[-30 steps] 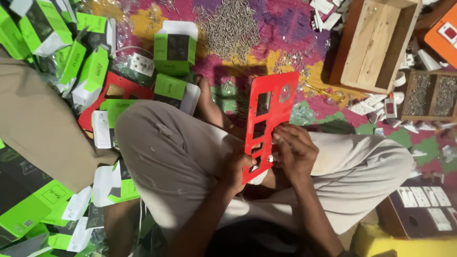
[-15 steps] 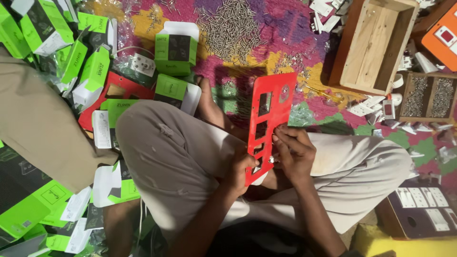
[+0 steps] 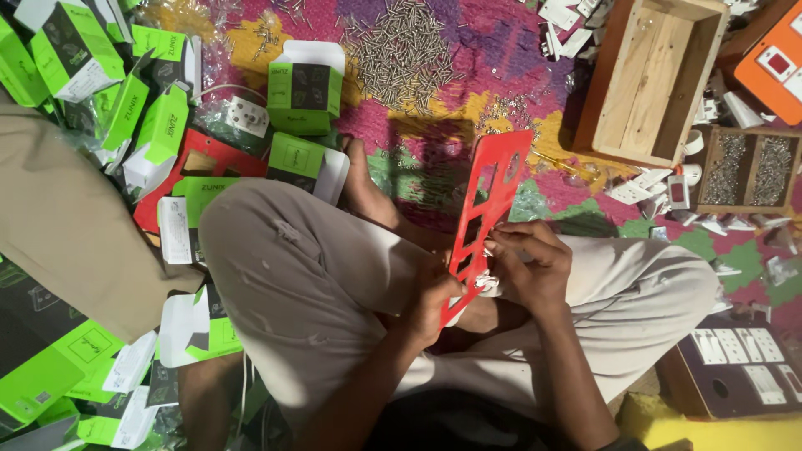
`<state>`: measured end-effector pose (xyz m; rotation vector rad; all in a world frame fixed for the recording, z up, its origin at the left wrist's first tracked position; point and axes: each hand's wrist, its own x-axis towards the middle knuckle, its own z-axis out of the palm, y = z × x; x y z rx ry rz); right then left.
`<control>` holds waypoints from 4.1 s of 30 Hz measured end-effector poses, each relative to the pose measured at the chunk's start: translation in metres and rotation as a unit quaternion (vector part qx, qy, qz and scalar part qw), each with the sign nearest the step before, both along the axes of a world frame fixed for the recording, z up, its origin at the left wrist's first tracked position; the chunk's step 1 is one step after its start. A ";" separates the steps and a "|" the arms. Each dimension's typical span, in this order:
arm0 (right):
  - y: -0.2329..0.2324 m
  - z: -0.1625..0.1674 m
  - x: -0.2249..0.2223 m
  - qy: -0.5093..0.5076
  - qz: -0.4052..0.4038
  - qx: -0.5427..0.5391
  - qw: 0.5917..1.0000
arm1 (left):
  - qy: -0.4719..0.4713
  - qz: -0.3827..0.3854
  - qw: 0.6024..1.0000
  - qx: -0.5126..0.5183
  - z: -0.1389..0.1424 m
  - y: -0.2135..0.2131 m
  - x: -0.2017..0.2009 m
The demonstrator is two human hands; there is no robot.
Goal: The person sits cross-legged on a floor mat and assembles white electrical switch and socket modules into a red mounting plate, fitting each module into the cutouts and pressing them into place by hand, occasionally reaching to the mat for parts and turning the plate over to work on it.
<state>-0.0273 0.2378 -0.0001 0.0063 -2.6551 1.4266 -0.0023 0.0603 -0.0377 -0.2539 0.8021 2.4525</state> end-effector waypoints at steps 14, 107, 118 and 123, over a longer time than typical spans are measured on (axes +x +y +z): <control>0.006 -0.001 0.002 0.006 0.001 -0.020 1.000 | -0.007 -0.022 0.997 -0.071 0.016 0.004 -0.003; 0.008 0.003 -0.003 -0.063 0.060 -0.022 0.996 | 0.026 -0.060 0.951 -0.302 0.056 -0.015 -0.022; 0.002 0.007 -0.017 0.029 0.167 0.044 0.985 | 0.063 -0.060 0.943 -0.322 0.046 -0.015 -0.013; 0.002 0.008 -0.018 0.026 0.171 0.041 0.984 | 0.111 -0.042 0.947 -0.300 0.049 -0.015 -0.016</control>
